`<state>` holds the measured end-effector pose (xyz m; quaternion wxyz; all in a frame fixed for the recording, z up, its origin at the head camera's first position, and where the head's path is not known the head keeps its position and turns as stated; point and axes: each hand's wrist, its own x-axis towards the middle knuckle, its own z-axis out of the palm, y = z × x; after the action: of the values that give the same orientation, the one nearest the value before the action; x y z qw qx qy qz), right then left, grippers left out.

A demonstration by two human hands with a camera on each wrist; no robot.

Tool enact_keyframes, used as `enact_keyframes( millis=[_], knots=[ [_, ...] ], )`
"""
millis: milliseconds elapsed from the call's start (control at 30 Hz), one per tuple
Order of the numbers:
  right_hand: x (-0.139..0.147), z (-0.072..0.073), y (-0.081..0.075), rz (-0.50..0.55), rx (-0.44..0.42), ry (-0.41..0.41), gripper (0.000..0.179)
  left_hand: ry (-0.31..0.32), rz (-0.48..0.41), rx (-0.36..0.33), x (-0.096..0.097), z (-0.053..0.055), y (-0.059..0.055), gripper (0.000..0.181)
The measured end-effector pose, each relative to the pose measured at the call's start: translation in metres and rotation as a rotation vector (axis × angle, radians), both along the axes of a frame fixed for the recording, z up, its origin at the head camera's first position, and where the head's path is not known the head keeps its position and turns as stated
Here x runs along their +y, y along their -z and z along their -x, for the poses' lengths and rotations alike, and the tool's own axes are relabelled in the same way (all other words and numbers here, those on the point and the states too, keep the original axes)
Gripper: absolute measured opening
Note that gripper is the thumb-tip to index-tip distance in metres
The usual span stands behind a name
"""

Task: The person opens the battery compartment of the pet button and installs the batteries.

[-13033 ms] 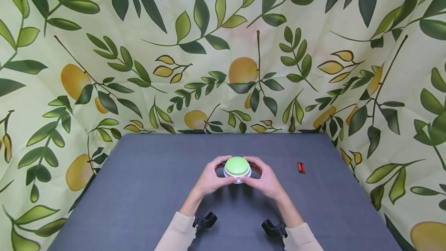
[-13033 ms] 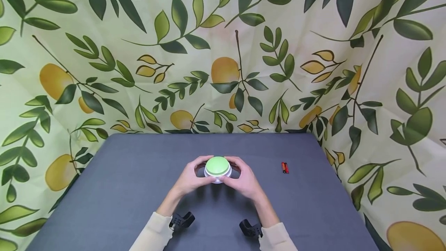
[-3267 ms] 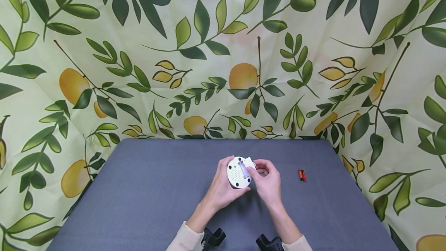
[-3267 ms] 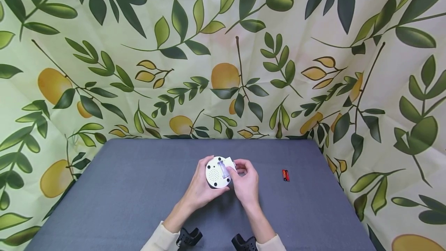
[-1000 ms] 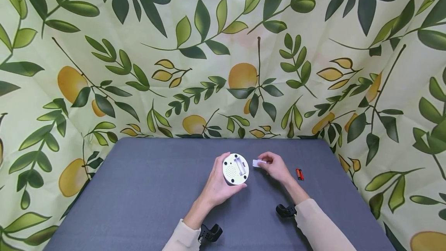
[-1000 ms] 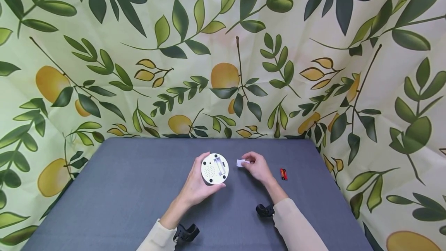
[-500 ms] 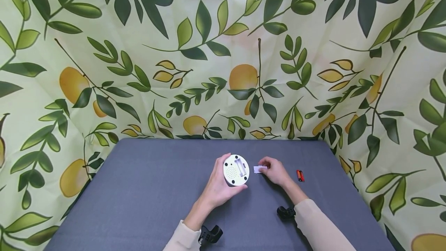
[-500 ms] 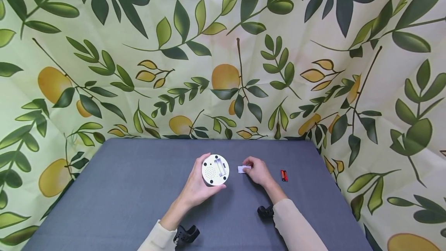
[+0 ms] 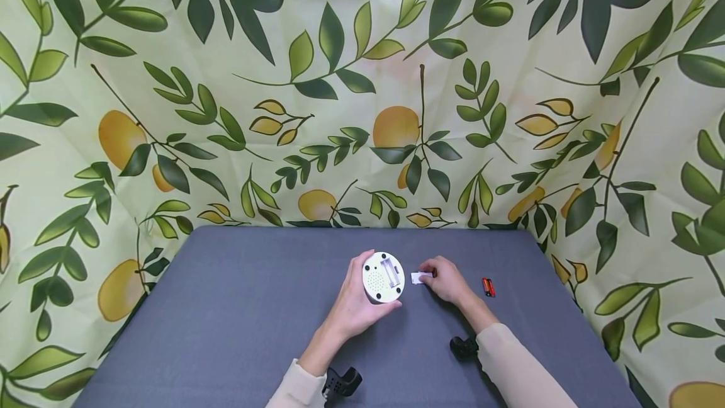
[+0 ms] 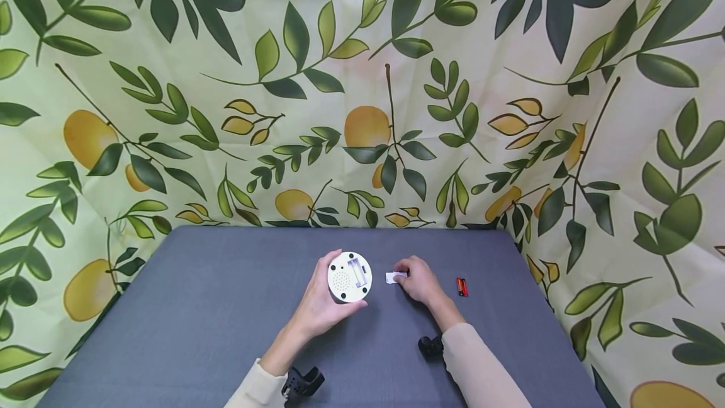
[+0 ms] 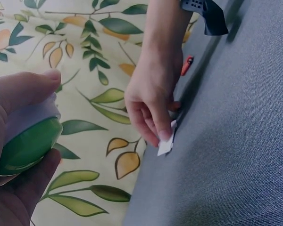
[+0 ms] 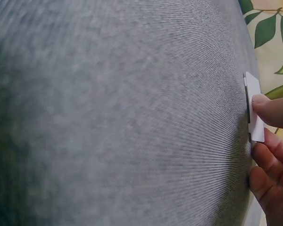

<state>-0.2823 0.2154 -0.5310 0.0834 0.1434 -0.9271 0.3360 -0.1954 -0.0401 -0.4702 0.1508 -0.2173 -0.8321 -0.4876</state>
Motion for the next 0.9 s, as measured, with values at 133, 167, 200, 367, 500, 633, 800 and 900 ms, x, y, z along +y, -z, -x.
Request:
enact_keyframes(
  millis=[133,167,200,367,500,633,800,900],
  knots=[
    [0.001,-0.003,-0.002,0.007,-0.012,0.022,0.013,-0.005,0.008,0.007,0.000,0.000,0.000,0.104],
    [0.001,-0.004,-0.003,0.006,-0.020,0.031,0.014,-0.005,0.009,0.003,0.000,-0.001,0.000,0.104],
    [0.002,-0.005,-0.004,0.006,-0.031,0.039,0.014,-0.005,0.010,0.002,0.000,-0.001,0.001,0.104],
    [0.008,-0.012,-0.011,0.005,-0.050,0.074,0.018,-0.004,0.010,-0.011,0.001,-0.001,0.002,0.105],
    [0.016,-0.018,-0.020,-0.006,0.001,0.064,0.017,-0.005,0.008,-0.009,0.000,0.000,0.003,0.105],
    [0.025,-0.027,-0.027,-0.074,0.055,0.067,0.019,-0.005,0.006,-0.004,0.000,0.000,0.003,0.105],
    [0.039,-0.038,-0.030,-0.185,0.111,0.087,0.027,-0.002,0.005,-0.014,0.000,0.000,0.002,0.105],
    [0.049,-0.042,-0.030,-0.228,0.121,0.095,0.032,0.000,0.008,-0.010,0.000,0.000,0.003,0.105]
  ],
)
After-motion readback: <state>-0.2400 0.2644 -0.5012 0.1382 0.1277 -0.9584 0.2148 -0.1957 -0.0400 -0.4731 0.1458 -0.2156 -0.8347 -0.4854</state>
